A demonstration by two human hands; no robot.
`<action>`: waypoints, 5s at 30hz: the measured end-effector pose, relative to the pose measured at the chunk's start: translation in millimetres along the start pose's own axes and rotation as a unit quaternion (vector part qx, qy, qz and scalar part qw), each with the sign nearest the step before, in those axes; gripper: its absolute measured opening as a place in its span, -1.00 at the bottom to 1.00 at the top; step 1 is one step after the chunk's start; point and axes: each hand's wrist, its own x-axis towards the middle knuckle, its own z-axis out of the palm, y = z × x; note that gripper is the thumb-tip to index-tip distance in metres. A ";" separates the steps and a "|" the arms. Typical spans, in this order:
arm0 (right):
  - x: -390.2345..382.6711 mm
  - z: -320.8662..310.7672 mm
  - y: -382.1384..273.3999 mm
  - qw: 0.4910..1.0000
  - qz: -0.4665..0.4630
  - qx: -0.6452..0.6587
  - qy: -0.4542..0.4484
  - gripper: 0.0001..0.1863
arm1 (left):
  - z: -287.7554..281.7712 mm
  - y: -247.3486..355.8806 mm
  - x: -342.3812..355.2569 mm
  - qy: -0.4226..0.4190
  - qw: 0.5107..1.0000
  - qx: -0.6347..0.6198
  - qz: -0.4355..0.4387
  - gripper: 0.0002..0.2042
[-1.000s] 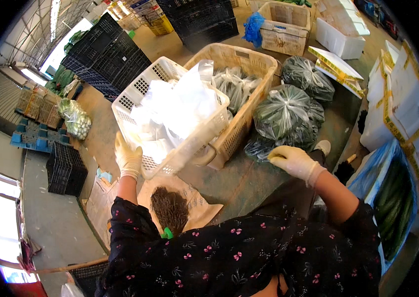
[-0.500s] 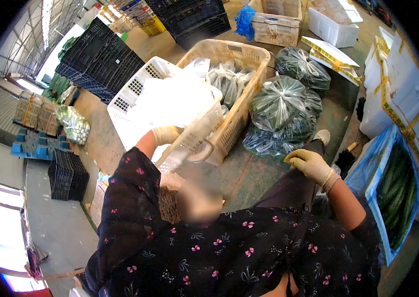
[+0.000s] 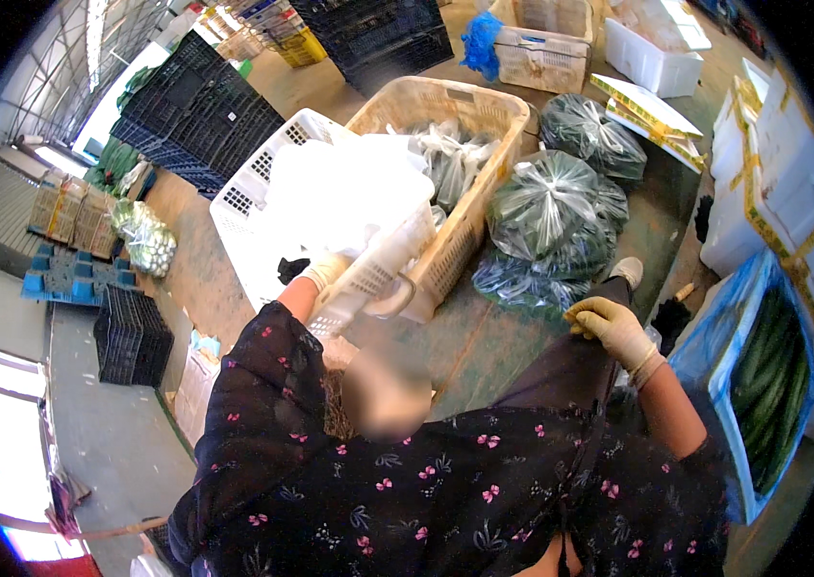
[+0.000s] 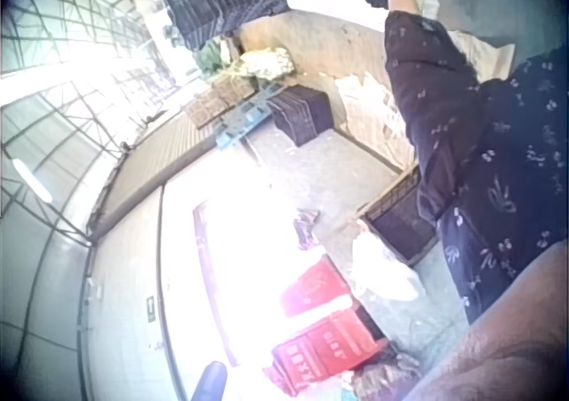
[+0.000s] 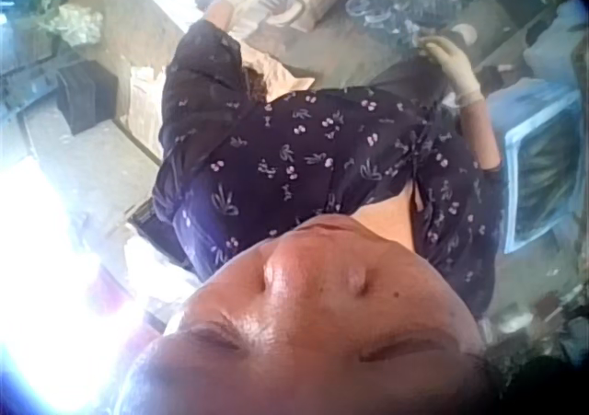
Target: The person packs cucumbers into a plastic-lined foam box, weighs them, and then prepares a second box by cutting the tape and opening it.
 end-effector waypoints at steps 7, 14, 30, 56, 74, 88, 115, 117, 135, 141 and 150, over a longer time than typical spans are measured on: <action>0.2 -5.5 6.8 0.999 0.013 0.038 0.004 -0.74 | 14.1 8.0 17.5 0.009 0.998 -0.055 -0.035 -0.40; -0.7 -5.8 9.2 0.999 0.006 0.054 0.008 -0.73 | 8.1 6.0 18.0 0.026 0.991 -0.120 -0.055 -0.46; -45.0 -10.5 -7.0 0.998 0.016 0.053 0.006 -0.75 | 6.5 -127.7 -110.7 0.257 0.794 -0.550 -0.032 -0.65; -184.5 -13.9 24.1 0.966 -0.030 0.192 0.173 -0.65 | -123.2 226.5 -364.8 -0.183 0.119 -0.585 0.781 -0.74; -189.8 -12.1 55.6 0.960 -0.017 0.224 0.164 -0.71 | -98.8 236.0 -311.8 -0.124 0.271 -0.552 0.779 -0.76; -173.5 -3.9 59.3 0.978 -0.008 0.141 0.152 -0.67 | -83.4 243.2 -305.5 -0.137 0.285 -0.501 0.806 -0.77; -180.2 -1.3 64.0 0.969 0.026 0.196 0.147 -0.72 | -49.2 216.6 -309.5 -0.075 0.260 -0.524 0.807 -0.79; -178.9 -2.8 60.3 0.971 0.036 0.186 0.144 -0.72 | -44.5 216.3 -317.7 -0.080 0.264 -0.525 0.805 -0.79; -173.7 5.5 80.5 0.968 0.043 0.209 0.129 -0.71 | -53.8 183.5 -279.5 -0.032 0.323 -0.522 0.789 -0.80; -173.1 6.3 83.2 0.969 0.044 0.206 0.132 -0.71 | -47.4 165.6 -275.3 -0.002 0.351 -0.517 0.781 -0.80; -186.5 -5.4 62.8 0.966 0.053 0.155 0.202 -0.72 | -78.0 51.9 -202.5 0.411 0.675 -0.311 0.528 -0.78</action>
